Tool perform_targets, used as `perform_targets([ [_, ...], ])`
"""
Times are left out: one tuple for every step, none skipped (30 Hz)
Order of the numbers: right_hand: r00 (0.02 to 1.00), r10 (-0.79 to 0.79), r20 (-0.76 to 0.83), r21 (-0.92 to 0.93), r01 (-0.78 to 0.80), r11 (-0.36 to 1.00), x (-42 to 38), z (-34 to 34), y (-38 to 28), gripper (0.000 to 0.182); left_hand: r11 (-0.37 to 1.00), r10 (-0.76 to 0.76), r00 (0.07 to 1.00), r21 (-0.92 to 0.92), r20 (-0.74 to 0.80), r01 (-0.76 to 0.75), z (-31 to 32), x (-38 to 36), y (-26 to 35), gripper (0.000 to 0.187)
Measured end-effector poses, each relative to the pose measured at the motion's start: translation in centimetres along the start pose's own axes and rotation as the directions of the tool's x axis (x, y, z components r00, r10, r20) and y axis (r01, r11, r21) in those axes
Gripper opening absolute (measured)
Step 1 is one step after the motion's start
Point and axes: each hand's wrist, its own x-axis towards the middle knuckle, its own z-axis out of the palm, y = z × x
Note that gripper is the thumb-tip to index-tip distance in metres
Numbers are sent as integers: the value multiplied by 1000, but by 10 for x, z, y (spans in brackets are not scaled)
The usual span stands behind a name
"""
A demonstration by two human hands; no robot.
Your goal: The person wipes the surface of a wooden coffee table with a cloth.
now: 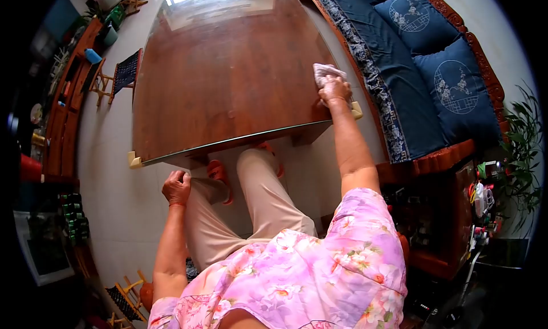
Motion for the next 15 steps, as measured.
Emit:
perform_targets([
  [997,66,27,-15,-66,998,7,-2,11,53,1000,0,1000,-9,0,0,-1,-1,1,10],
  [990,130,50,-32,-129,991,15,-4,18,53,1000,-1,1000,-19,-3,1,-2,-1,1,10],
  [983,178,47,-7,-178,984,22,-4,23,54,999,4,1000,-40,-16,-5,-2,-1,0,10],
  [973,226,44,18,-227,974,29,0,28,54,998,9,1000,-62,-29,-11,-2,0,-1,10],
  [969,244,46,-8,-244,970,45,10,32,54,996,12,999,-83,-40,-15,-1,0,-2,9],
  [965,258,40,-7,-258,966,57,17,34,53,996,12,999,-87,-38,-16,0,0,-2,10],
  [963,269,35,-5,-269,963,68,23,32,52,996,10,999,-89,-36,-14,2,2,-3,10],
  [960,277,30,-2,-277,961,80,29,29,53,996,6,999,-90,-35,-9,2,2,-4,10],
  [958,284,25,1,-284,959,84,24,19,53,995,3,999,-98,-36,-7,1,4,-3,10],
  [951,304,62,28,-306,952,91,16,10,52,994,2,999,-105,-36,-6,1,5,-2,11],
  [941,305,142,20,-311,950,92,13,3,54,994,4,999,-114,-35,-8,1,7,0,11],
  [925,307,221,10,-317,948,68,-19,-21,60,993,4,1000,-118,-28,-7,1,10,1,12],
  [970,200,139,-17,-200,980,91,12,-16,57,992,2,1000,-123,-21,-4,0,11,2,12],
  [995,82,62,-53,-78,995,112,40,-13,56,992,-3,1000,-125,-14,1,1,12,1,13],
  [986,121,117,-18,-120,993,76,2,-48,58,991,3,1000,-133,-19,-6,3,12,0,13],
])
